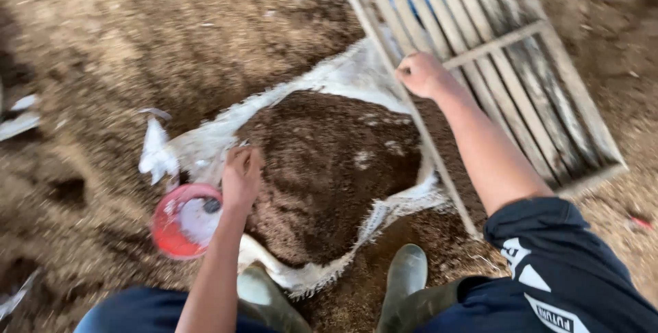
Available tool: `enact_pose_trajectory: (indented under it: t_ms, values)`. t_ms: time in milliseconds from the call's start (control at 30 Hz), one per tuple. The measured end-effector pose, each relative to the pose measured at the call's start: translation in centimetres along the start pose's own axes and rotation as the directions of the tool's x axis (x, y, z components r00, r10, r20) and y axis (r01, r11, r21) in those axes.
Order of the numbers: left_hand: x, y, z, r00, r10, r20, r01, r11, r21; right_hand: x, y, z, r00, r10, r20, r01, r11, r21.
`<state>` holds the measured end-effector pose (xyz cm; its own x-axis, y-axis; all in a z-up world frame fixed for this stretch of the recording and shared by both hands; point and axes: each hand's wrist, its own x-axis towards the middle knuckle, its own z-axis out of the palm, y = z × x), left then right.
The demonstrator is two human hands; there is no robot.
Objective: Preparing soil plugs for seedlings by packing soil into a small plastic cup mold and arranging them in a wooden tray.
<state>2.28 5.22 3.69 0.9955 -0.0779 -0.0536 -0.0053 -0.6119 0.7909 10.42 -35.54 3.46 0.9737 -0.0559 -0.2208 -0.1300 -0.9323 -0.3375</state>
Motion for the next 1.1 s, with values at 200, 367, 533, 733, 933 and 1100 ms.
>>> enact_pose_trajectory:
  t_ms: [200, 367, 533, 733, 933, 1100]
  values:
    - [1.4, -15.0, -3.0, 0.954, -0.272, -0.123, 0.291, 0.938, 0.188, -3.4, -15.9, 8.0, 0.975, -0.22, 0.013, 0.203, 0.92, 0.335]
    - [-2.1, -28.9, -2.1, 0.922, -0.344, -0.18, 0.388, 0.793, 0.47, -6.3, -23.8, 13.6, 0.962, -0.15, 0.23, 0.039, 0.904, 0.426]
    - [-4.0, -35.0, -2.0, 0.874, -0.463, -0.148, 0.464, 0.706, 0.535, -6.5, -25.4, 15.5, 0.947, -0.16, 0.28, 0.016, 0.891, 0.454]
    - [-4.6, -39.3, 0.5, 0.849, -0.525, -0.063, 0.472, 0.697, 0.54, -5.8, -26.9, 14.2, 0.932, -0.052, 0.359, -0.131, 0.874, 0.468]
    - [-4.5, -40.0, 1.1, 0.814, -0.577, -0.069, 0.53, 0.687, 0.496, -5.7, -27.7, 15.2, 0.904, -0.042, 0.426, -0.189, 0.854, 0.485]
    - [-5.0, -41.0, 2.0, 0.8, -0.6, 0.023, 0.495, 0.68, 0.541, -6.1, -27.8, 15.5, 0.895, -0.065, 0.442, -0.18, 0.853, 0.489]
